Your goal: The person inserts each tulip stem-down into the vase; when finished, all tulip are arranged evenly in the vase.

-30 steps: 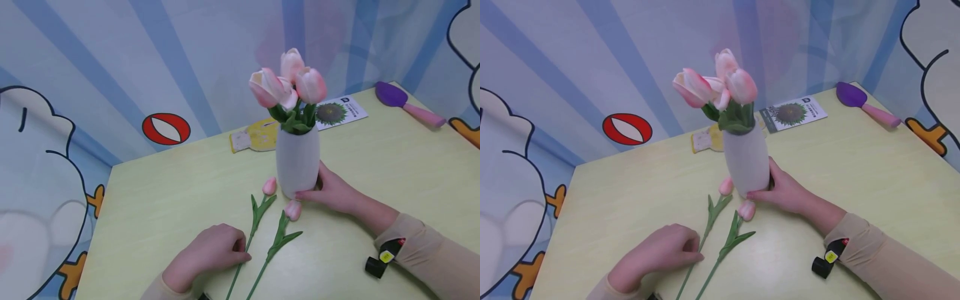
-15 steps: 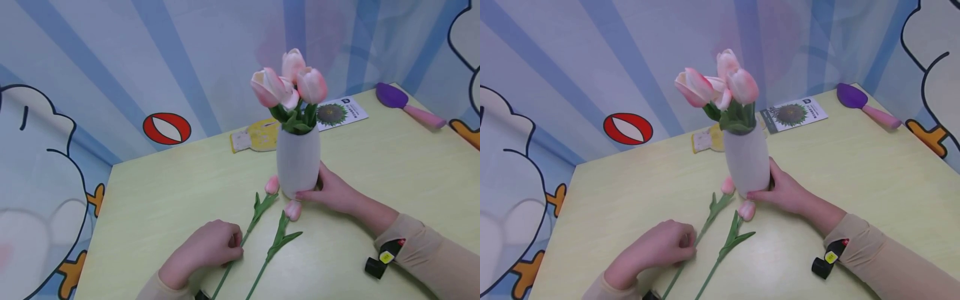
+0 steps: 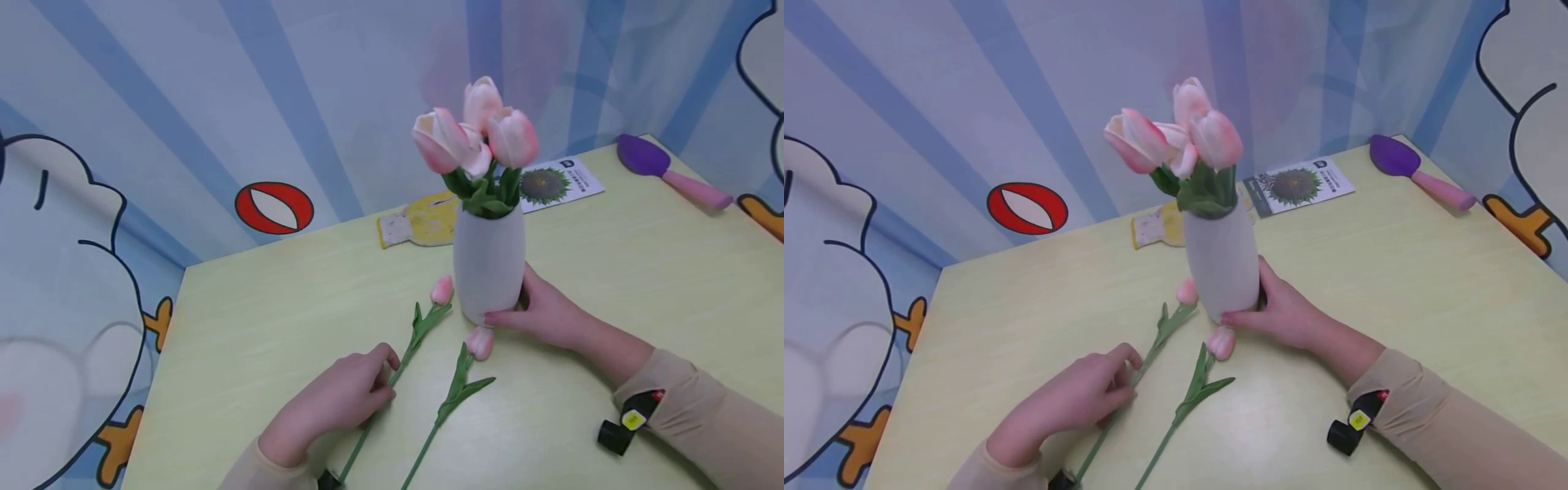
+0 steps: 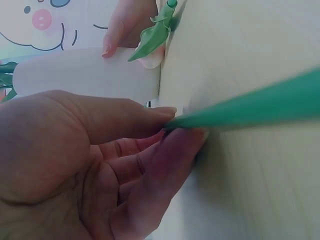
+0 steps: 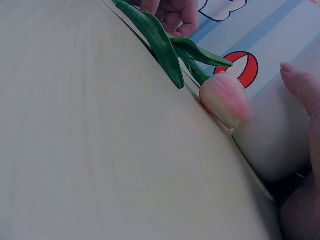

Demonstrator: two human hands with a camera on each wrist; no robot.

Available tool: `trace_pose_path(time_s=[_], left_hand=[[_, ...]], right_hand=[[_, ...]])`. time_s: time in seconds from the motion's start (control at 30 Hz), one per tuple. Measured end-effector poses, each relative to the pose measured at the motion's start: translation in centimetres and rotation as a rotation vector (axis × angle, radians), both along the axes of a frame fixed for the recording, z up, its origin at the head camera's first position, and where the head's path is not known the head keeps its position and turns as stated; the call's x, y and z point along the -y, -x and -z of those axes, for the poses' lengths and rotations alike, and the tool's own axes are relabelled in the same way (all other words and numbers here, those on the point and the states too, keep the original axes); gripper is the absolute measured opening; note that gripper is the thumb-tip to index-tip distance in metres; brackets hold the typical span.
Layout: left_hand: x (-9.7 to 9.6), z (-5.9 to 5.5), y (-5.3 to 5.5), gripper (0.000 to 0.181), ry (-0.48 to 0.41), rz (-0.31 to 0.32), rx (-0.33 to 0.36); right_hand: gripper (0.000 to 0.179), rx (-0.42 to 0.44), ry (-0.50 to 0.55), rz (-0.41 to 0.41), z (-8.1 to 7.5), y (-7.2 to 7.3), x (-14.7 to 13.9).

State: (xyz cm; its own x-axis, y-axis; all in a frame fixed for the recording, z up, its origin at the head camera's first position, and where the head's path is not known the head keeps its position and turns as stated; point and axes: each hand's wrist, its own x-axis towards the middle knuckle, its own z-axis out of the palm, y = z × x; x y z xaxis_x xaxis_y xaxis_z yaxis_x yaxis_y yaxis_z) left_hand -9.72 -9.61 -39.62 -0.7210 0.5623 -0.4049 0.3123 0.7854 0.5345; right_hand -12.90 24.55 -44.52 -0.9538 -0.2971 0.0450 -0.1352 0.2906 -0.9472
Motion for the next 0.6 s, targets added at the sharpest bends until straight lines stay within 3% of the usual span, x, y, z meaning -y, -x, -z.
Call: trace_pose_path(time_s=[0.17, 0.47, 0.6], left_hand=[[0.08, -0.06, 0.15, 0.032, -0.010, 0.001, 0.009], [0.18, -0.31, 0.37, 0.048, 0.028, 0.064, -0.062], [0.30, -0.47, 0.29, 0.049, 0.021, 0.065, -0.057]], right_hand=[[0.090, -0.004, 0.000, -0.006, -0.09, -0.01, 0.06], [0.085, -0.023, 0.011, -0.015, 0.00, -0.01, -0.11], [0.085, -0.027, 0.015, -0.019, -0.07, -0.02, -0.10]])
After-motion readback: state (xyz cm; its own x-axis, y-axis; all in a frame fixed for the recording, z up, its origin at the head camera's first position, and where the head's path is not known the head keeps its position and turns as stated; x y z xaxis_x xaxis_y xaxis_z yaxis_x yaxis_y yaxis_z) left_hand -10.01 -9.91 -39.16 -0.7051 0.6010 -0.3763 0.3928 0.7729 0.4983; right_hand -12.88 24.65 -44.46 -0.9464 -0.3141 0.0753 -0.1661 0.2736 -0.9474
